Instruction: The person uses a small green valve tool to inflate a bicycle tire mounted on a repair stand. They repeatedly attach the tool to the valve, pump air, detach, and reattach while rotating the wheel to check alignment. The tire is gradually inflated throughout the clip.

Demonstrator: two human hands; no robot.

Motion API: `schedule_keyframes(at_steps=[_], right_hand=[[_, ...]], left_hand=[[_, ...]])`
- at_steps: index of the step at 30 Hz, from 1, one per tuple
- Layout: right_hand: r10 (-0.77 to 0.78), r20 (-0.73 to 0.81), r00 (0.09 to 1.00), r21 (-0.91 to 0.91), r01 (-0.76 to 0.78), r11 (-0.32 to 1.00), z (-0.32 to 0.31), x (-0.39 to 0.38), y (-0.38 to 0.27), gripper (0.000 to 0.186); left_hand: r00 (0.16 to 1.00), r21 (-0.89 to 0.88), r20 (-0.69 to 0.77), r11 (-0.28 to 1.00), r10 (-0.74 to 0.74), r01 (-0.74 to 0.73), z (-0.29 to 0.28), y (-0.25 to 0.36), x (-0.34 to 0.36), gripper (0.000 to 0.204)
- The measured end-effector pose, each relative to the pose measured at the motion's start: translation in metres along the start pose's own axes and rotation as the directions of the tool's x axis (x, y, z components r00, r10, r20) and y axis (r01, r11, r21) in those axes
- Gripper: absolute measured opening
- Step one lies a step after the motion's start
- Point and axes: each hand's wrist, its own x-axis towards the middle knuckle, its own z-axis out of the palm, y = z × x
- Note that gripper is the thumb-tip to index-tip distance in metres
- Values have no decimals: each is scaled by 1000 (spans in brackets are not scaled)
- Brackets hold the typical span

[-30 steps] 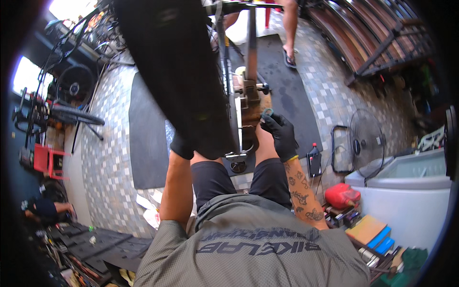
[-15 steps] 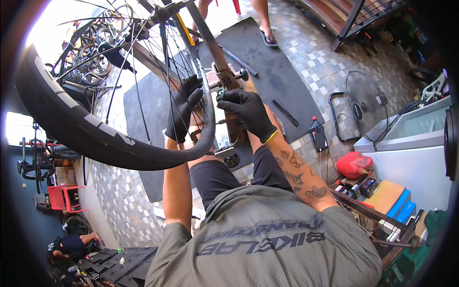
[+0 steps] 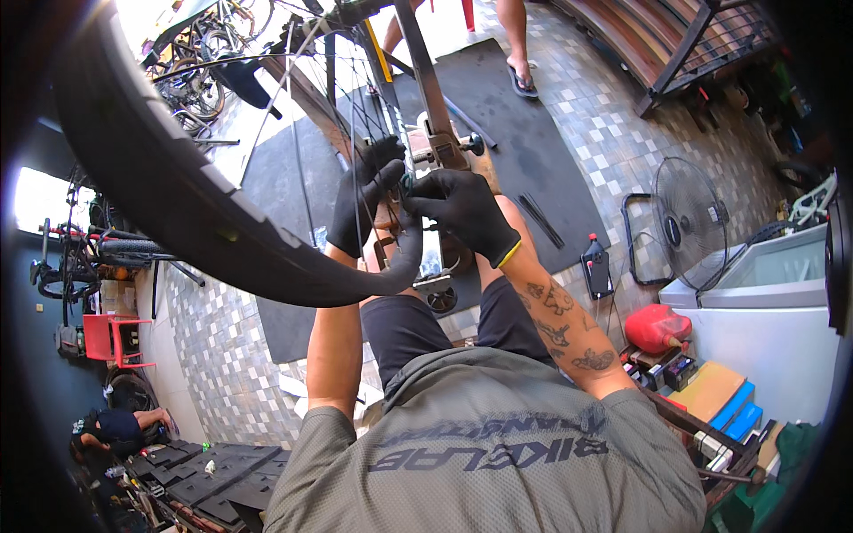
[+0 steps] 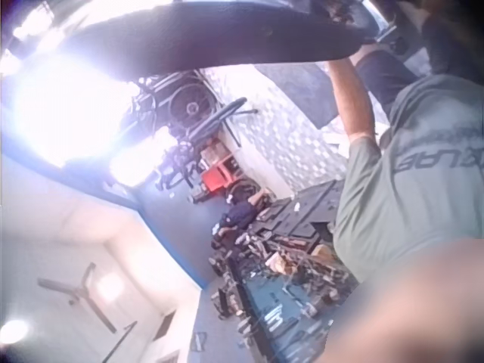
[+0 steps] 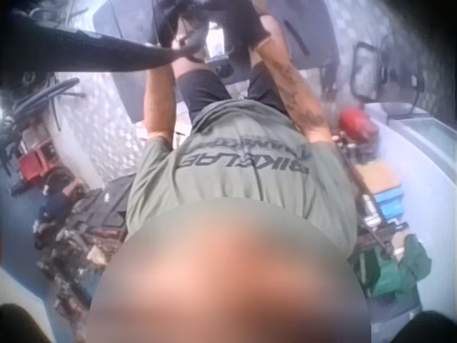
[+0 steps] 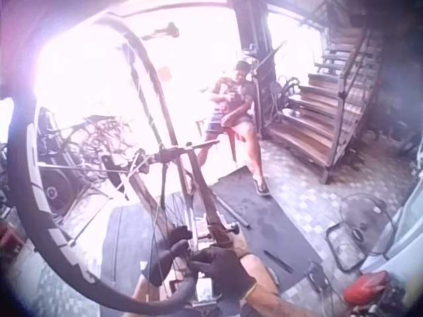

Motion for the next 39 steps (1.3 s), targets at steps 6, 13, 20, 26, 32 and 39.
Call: schedule_keyframes(at_steps=[6,13,20,26,32,39], right_hand=[[-158,56,986,-297,168,940,7,10,-15,18],[-97,3,995,-187,96,978,15,7,-16,28],[-132,-83,988,-238,109,965,18,0,-11,38],[1,96,995,145,-15,989,11,14,0,40],[99,198,975,135,-127,983,-4,27,15,21],[132,-70,989,558,-71,827,-2,47,55,18]], left_hand=[[980,99,-201,995,-6,26,5,1,-7,42],[993,49,73,995,-94,91,-15,-2,-21,32],[982,107,93,982,-163,153,-10,13,-16,29],[997,484,-73,872,-36,67,0,20,-14,45],[987,161,-119,983,109,-89,-8,-3,-9,40],[992,92,123,996,-32,21,-13,-7,12,62]])
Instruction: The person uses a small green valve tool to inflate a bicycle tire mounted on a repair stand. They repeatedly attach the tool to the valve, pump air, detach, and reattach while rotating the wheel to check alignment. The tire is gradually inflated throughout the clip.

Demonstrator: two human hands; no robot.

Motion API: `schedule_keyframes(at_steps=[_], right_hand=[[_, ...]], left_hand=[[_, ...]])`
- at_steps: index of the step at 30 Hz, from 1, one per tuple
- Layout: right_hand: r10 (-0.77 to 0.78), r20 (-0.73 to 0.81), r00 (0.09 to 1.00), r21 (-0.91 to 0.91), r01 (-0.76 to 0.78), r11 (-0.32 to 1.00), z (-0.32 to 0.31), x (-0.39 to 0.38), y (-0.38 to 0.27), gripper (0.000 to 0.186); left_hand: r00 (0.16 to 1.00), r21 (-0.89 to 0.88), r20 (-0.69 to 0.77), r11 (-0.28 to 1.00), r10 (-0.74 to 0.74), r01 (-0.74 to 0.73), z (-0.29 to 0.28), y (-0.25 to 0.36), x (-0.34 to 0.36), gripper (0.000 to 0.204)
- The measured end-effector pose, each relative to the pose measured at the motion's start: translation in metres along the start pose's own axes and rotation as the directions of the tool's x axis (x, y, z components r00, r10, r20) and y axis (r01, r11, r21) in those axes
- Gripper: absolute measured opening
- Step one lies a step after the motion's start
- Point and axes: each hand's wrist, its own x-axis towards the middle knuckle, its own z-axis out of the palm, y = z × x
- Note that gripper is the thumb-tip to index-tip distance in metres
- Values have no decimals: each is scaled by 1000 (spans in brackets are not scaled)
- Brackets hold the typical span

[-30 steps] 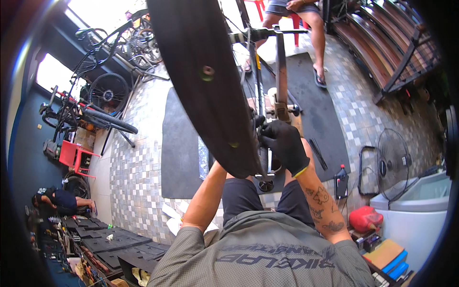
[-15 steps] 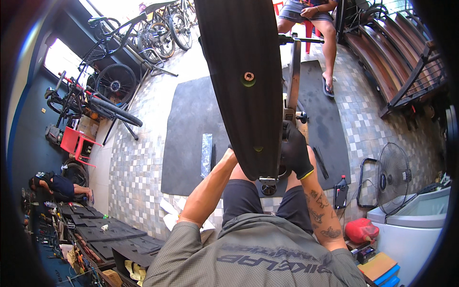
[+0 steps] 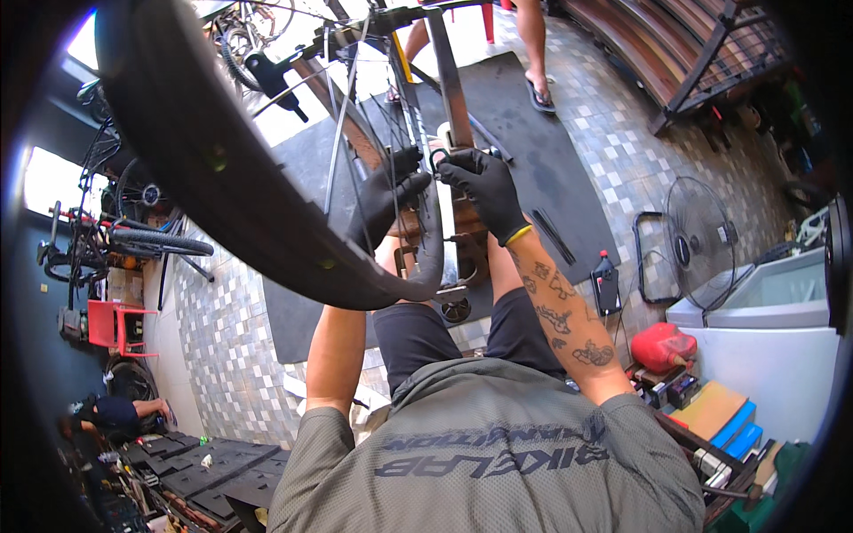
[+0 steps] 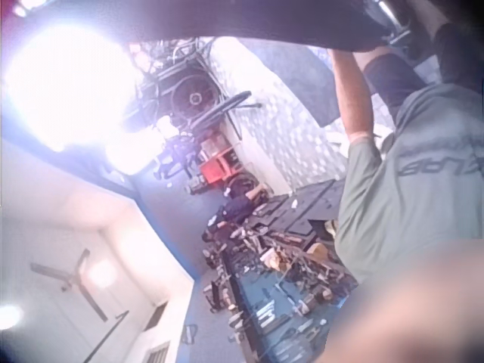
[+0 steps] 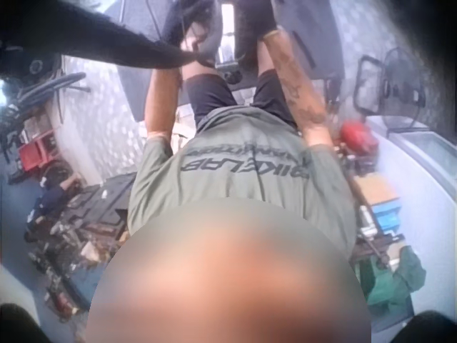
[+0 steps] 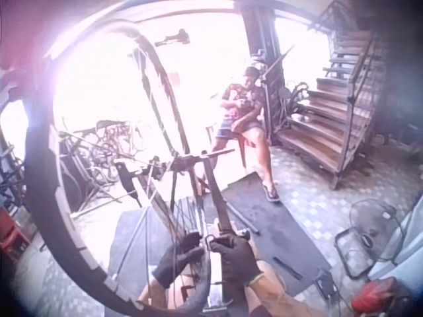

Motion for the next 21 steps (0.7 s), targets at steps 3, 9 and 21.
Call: schedule_keyframes(at_steps=[3,9,21], right_hand=[[-36,-28,999,-249,28,968,-8,2,12,20],[-5,-45,999,-440,-15,898,-7,2,16,22],[10,-20,1000,-486,-18,874,7,-17,3,22]], left_hand=[[998,-8,-41,999,51,-51,4,0,3,60],[998,39,-60,999,-5,7,4,9,-6,56],[987,-132,-148,987,70,-90,7,29,-41,63]])
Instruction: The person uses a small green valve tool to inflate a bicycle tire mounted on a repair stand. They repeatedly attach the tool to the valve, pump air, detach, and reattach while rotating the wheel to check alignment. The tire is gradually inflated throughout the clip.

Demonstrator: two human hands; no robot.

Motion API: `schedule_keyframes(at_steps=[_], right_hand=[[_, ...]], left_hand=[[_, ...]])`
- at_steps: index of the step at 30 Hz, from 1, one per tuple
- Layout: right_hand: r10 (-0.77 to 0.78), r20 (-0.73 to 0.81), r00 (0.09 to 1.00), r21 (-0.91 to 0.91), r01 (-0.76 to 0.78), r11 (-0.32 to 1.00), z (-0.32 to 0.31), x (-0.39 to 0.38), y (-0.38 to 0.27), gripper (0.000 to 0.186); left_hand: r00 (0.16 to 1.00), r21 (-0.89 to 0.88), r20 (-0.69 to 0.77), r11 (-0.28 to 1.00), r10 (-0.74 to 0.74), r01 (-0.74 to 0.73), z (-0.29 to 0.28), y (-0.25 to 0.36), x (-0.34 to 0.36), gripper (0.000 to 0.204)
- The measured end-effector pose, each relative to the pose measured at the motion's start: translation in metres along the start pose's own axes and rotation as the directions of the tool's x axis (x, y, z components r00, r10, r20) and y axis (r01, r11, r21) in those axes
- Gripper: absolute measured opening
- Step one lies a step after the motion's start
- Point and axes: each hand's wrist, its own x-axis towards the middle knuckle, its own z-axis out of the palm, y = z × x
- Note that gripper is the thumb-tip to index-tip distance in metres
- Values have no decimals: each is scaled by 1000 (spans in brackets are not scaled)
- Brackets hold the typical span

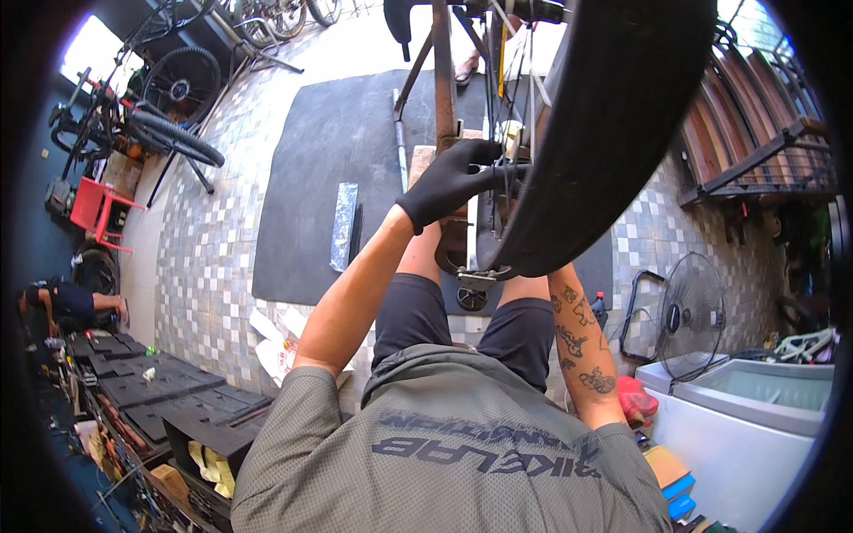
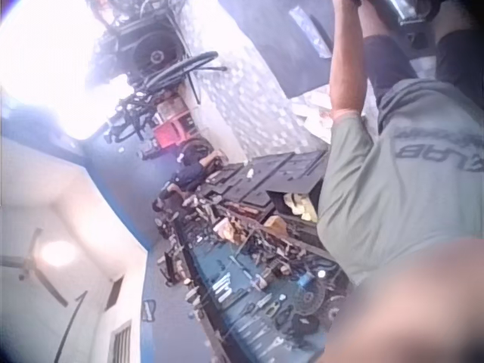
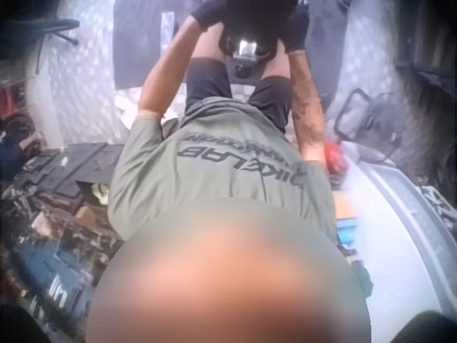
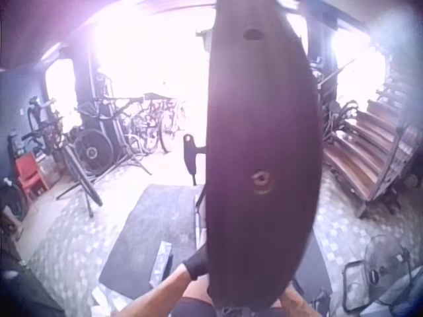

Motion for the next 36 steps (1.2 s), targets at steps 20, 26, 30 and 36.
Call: schedule_keyframes(at_steps=[20,26,30,36], right_hand=[[-140,95,986,-412,167,896,1,13,3,24],[-320,242,916,-569,401,718,-2,4,-27,24],[-338,231,912,-540,409,735,-2,-1,-34,34],[-325,273,906,-363,409,837,-7,3,-17,41]], left_hand=[[993,41,109,998,-50,46,-18,-51,28,37],[964,152,265,986,29,-71,-30,-52,36,33],[957,164,282,980,63,-112,-32,-52,44,30],[990,353,49,924,136,-144,-11,-51,40,26]])
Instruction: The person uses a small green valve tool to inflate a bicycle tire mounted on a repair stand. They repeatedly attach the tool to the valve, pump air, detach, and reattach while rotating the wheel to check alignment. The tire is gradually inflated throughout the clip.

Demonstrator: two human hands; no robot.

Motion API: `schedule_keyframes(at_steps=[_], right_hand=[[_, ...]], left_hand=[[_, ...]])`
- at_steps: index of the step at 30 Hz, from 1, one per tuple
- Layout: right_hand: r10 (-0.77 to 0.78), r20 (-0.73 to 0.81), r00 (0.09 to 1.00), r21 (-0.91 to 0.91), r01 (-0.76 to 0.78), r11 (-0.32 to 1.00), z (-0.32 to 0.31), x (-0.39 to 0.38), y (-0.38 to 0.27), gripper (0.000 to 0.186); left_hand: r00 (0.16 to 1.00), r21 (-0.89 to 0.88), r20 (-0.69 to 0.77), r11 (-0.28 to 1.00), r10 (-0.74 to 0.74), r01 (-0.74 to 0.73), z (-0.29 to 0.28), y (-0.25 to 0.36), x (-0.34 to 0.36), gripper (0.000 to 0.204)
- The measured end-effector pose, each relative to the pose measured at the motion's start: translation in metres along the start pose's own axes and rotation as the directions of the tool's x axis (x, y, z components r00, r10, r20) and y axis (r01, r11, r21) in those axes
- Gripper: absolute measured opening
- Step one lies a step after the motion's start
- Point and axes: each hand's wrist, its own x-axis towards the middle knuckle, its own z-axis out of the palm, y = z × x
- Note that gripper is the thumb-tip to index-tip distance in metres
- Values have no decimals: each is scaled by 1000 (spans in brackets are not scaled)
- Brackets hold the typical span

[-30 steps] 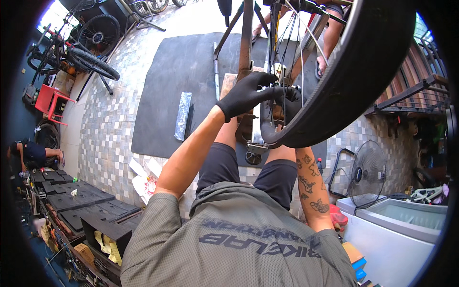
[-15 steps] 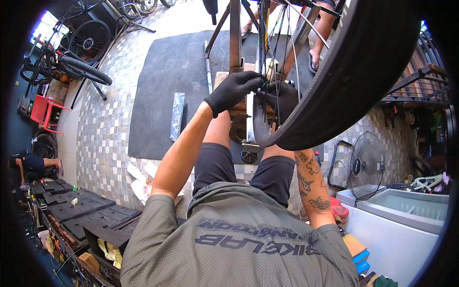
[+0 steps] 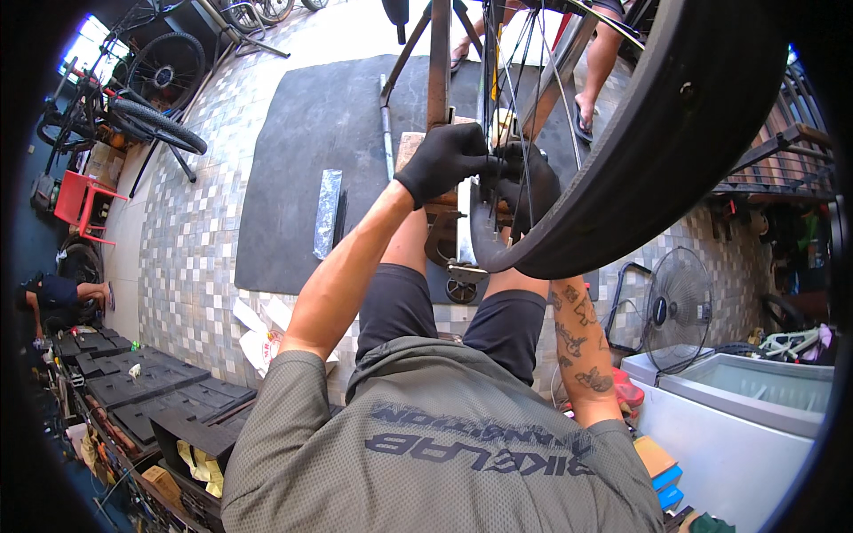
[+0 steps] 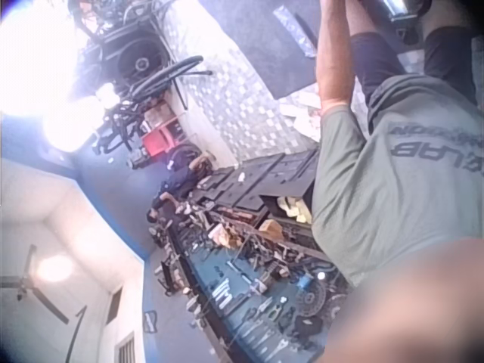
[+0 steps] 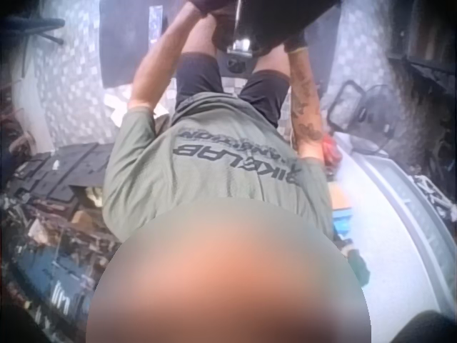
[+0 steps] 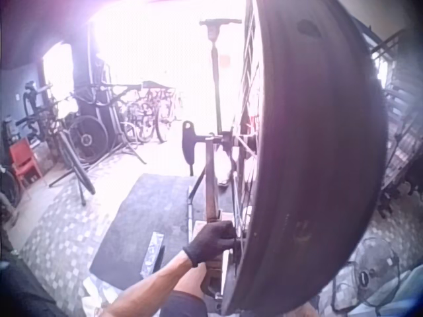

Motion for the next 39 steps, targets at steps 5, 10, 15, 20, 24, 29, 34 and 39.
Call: schedule_keyframes(at_steps=[5,10,15,20,24,29,34,39], right_hand=[[-1,101,995,269,-27,963,-2,12,20,35],[33,151,988,197,-63,978,-13,12,23,22],[166,108,980,222,-186,957,-12,13,24,21],[274,44,961,336,-273,901,0,8,31,24],[302,-6,953,445,-268,854,9,13,51,29],[390,-168,905,425,-290,857,4,31,69,28],[459,-209,864,557,-280,782,-23,0,46,24],[584,-51,810,696,-391,602,-35,-37,29,25]], left_hand=[[967,232,-252,973,44,16,13,22,-13,30],[972,223,-225,975,72,-20,6,34,-13,27],[973,121,-219,992,74,-48,2,41,-16,28],[969,-239,-234,971,-77,19,-1,46,-8,31],[981,-245,-193,969,-30,-19,-1,54,-10,44],[996,-290,-23,954,-85,75,1,51,-8,60],[995,-240,62,966,-83,96,-2,21,16,64],[992,-205,-16,972,-123,117,1,-5,49,60]])
